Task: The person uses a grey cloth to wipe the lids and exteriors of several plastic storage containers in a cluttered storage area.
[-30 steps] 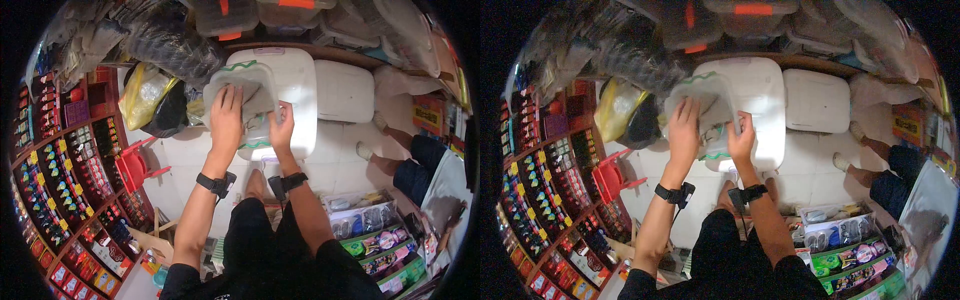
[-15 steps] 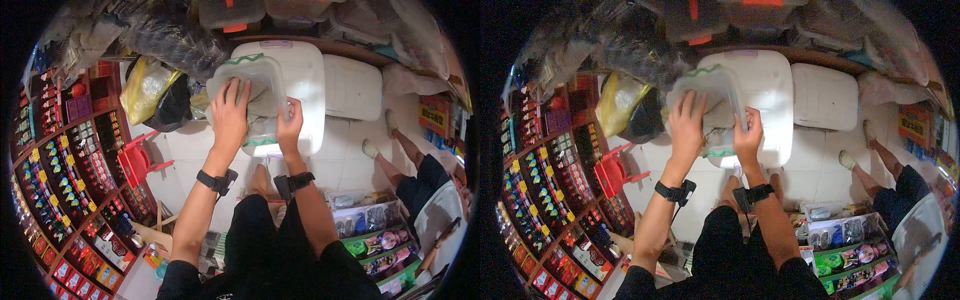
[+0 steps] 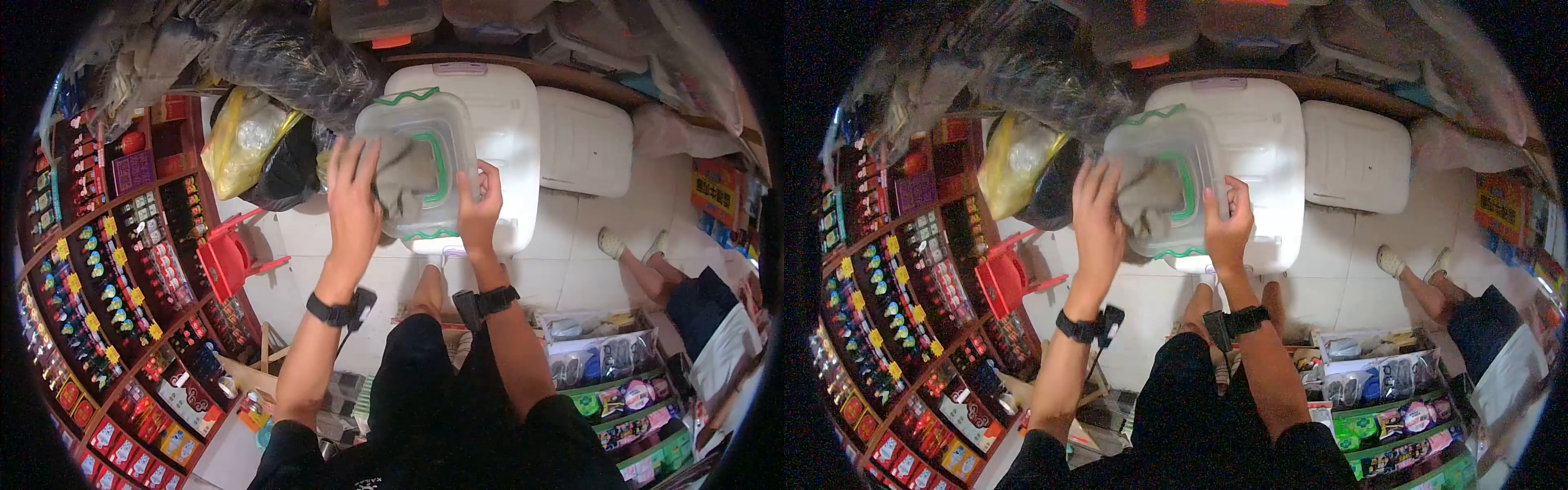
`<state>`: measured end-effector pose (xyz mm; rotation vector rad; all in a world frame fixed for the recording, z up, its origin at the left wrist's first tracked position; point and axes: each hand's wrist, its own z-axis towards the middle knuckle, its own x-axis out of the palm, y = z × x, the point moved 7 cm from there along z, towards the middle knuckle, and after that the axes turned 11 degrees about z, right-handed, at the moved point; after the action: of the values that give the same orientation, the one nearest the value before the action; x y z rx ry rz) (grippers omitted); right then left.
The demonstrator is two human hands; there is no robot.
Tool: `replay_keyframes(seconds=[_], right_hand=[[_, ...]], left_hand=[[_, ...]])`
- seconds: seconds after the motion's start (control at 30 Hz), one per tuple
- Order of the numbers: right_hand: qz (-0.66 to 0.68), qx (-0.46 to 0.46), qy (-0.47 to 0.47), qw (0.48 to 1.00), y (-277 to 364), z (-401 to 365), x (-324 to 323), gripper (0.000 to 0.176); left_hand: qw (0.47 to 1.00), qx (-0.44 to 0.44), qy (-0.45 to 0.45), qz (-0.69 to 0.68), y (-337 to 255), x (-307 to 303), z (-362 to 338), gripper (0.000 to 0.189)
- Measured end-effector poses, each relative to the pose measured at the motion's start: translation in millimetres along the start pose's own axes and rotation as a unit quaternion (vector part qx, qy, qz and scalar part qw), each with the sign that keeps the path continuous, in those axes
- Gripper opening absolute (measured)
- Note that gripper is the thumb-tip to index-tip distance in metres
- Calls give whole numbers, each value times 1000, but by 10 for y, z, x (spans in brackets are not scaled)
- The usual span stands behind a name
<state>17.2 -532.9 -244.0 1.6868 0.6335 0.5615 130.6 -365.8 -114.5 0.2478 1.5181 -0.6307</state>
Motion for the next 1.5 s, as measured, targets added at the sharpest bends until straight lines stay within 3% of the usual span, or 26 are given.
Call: replay_keyframes(seconds=[0.07,0.2,0.3,0.63,0.83,0.93,1.03,1.2,1.33,1.43,1.5], right_hand=[[-3,-1,-8,1000,7,15,4,35],[-1,9,-24,1000,-68,15,-9,34],[28,29,-28,999,-68,12,18,33],[-2,16,-15,1000,3,50,1,34],[-9,36,-23,999,21,28,32,33],[39,53,-31,997,-21,55,30,36],[-15,7,-23,1000,2,41,-5,38],[-5,28,0,1000,-83,48,-12,35],[41,40,-6,998,-41,67,33,36],[-2,18,-31,999,62,19,38,36],[29,52,-41,997,7,2,52,36]], left_hand=[[999,4,-23,25,7,46,101,67],[997,29,18,65,-144,105,-81,63],[987,28,98,121,-212,139,-407,57],[983,58,62,160,-248,92,61,55],[987,73,101,99,-235,28,-610,53],[988,31,150,-15,-81,-30,-707,60],[999,-42,18,-10,138,-291,-444,71],[992,36,-59,106,28,-220,395,65],[982,74,7,172,40,51,393,59],[982,72,41,171,30,51,59,62],[980,63,85,171,-4,104,-268,64]])
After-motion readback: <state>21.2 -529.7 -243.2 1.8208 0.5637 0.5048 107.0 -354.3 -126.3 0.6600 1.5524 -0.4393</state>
